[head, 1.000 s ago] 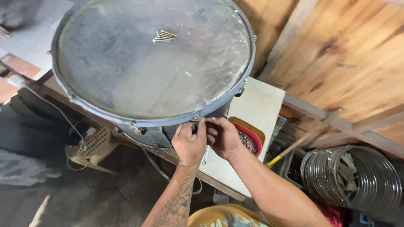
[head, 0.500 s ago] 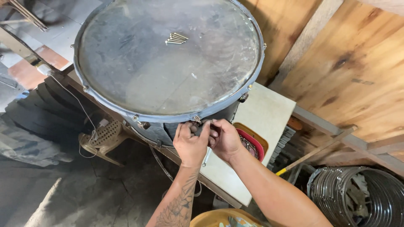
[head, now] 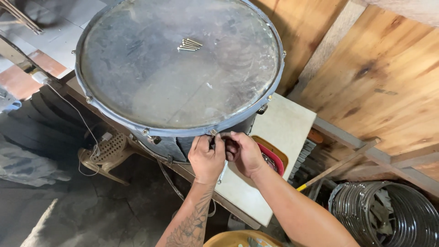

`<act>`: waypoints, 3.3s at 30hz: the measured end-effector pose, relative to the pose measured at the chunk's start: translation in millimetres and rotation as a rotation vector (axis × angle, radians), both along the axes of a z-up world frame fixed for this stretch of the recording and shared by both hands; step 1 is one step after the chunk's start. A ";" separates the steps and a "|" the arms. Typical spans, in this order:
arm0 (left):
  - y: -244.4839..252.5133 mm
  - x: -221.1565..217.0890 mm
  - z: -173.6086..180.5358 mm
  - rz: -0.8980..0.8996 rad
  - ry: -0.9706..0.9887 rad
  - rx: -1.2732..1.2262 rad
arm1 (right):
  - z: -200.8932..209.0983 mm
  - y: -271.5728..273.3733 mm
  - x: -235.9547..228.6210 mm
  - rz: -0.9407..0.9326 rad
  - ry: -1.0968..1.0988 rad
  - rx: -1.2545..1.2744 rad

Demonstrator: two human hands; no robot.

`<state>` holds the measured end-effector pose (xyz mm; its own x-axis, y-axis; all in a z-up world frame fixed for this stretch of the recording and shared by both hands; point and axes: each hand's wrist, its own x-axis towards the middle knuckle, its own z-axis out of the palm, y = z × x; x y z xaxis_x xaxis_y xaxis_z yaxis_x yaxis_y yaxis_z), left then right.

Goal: The person assembles a large drum by hand-tightening tension rods into the lugs around the drum shell. They repeatedly reach into a red container to retrieve additional rods and secure the drumhead to the shell.

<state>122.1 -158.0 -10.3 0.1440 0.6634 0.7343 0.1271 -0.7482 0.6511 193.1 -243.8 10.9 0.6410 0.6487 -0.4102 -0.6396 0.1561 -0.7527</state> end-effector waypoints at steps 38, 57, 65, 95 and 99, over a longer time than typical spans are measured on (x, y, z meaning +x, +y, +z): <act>0.6 0.8 -6.7 -0.018 -0.089 -0.009 | -15.3 -2.1 10.7 0.033 -0.291 0.002; 0.5 -2.2 -5.6 -0.035 -0.108 -0.049 | -10.6 -3.4 8.6 0.042 -0.300 0.023; 1.3 -1.5 -11.2 -0.018 -0.078 -0.053 | 7.3 -5.8 2.5 0.035 -0.295 0.027; -4.2 -2.3 2.0 -0.023 -0.091 -0.064 | 21.8 -12.0 8.5 0.143 0.132 0.046; -1.9 0.3 -5.9 0.003 -0.066 -0.017 | 17.1 -12.3 11.0 0.147 0.136 0.071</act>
<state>122.4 -159.9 -16.2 0.0943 0.6762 0.7307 0.0856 -0.7367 0.6707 204.1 -256.2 27.9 0.4790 0.7617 -0.4363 -0.7546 0.1034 -0.6480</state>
